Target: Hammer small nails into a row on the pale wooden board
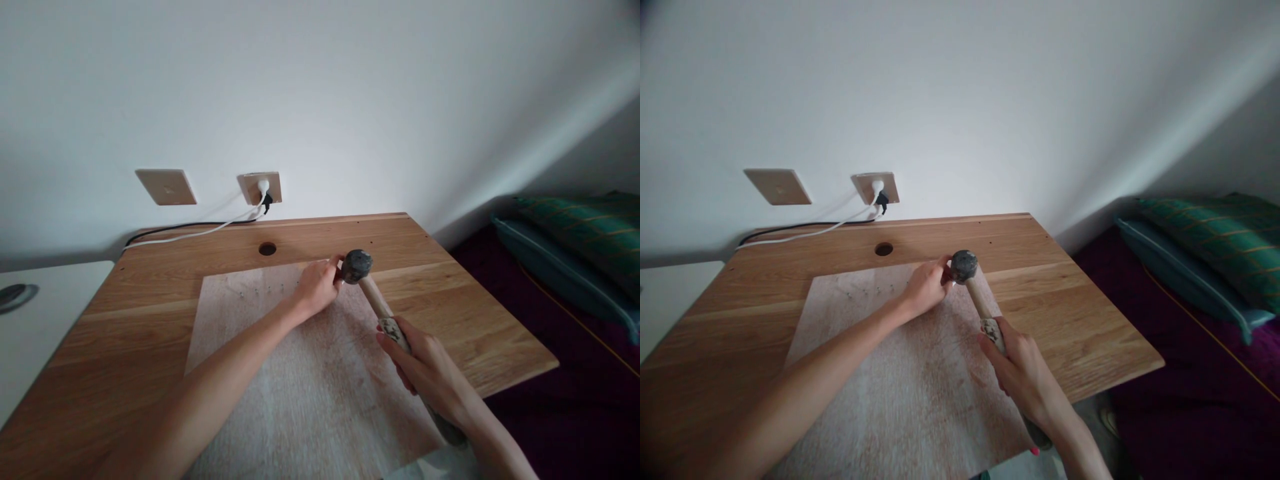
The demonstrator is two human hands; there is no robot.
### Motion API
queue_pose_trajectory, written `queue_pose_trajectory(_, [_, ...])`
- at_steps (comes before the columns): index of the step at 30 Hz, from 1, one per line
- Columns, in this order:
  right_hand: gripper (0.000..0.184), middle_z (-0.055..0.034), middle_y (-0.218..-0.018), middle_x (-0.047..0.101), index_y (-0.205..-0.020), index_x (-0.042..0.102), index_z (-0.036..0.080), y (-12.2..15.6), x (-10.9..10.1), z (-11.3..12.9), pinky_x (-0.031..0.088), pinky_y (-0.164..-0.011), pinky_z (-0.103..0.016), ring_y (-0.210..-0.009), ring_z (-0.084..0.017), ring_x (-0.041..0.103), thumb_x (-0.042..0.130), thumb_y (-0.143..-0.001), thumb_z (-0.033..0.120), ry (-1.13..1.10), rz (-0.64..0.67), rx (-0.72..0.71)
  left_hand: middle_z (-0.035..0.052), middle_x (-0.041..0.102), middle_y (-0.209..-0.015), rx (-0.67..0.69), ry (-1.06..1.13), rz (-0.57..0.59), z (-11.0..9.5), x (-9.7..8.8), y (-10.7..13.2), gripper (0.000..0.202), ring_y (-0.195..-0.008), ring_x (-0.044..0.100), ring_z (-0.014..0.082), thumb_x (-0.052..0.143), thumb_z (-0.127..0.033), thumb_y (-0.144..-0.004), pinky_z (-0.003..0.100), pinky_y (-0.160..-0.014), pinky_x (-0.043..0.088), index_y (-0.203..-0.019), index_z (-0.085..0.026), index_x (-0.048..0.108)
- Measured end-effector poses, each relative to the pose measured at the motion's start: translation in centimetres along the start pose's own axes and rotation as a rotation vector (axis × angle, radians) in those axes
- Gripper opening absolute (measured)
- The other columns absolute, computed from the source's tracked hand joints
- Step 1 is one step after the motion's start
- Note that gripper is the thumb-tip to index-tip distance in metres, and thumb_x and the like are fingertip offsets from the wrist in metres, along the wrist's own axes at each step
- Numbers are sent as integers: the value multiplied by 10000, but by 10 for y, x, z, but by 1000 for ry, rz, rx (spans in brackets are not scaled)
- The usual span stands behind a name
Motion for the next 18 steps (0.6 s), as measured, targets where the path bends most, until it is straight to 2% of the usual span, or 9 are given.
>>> queue_pose_trajectory(10, [394, 87, -466, 478, -902, 576, 224, 0, 4, -7, 331, -418, -225, -391, -117, 466, 516, -973, 608, -93, 9, 15, 77, 804, -984, 9, 44, 4, 1, 0, 0, 463, -920, 760, 248, 626, -36, -870, 369, -857, 593, -1309, -183, 614])
queue_pose_trajectory(14, [480, 97, -462, 482, -1062, 625, 187, 8, 5, -11, 334, -397, -217, -362, -104, 422, 573, -937, 648, -246, -111, 37, 61, 778, -1002, 22, 106, 16, 3, 2, 0, 447, -916, 736, 219, 628, -39, -858, 371, -891, 590, -1278, -189, 605])
queue_pose_trajectory(18, [590, 100, -431, 485, -1241, 609, 165, 33, 15, -5, 343, -372, -195, -341, -102, 420, 647, -912, 653, -420, -168, 124, 112, 704, -1209, 133, 90, 3, 0, -7, 4, 448, -1140, 675, 270, 686, -73, -823, 452, -1037, 548, -1247, -186, 597])
Point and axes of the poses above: each hand's wrist, its own y-axis away from the middle knuckle, its own x-axis out of the palm, z = x × y, the point moved 1 cm from there along -y, towards the middle knuckle
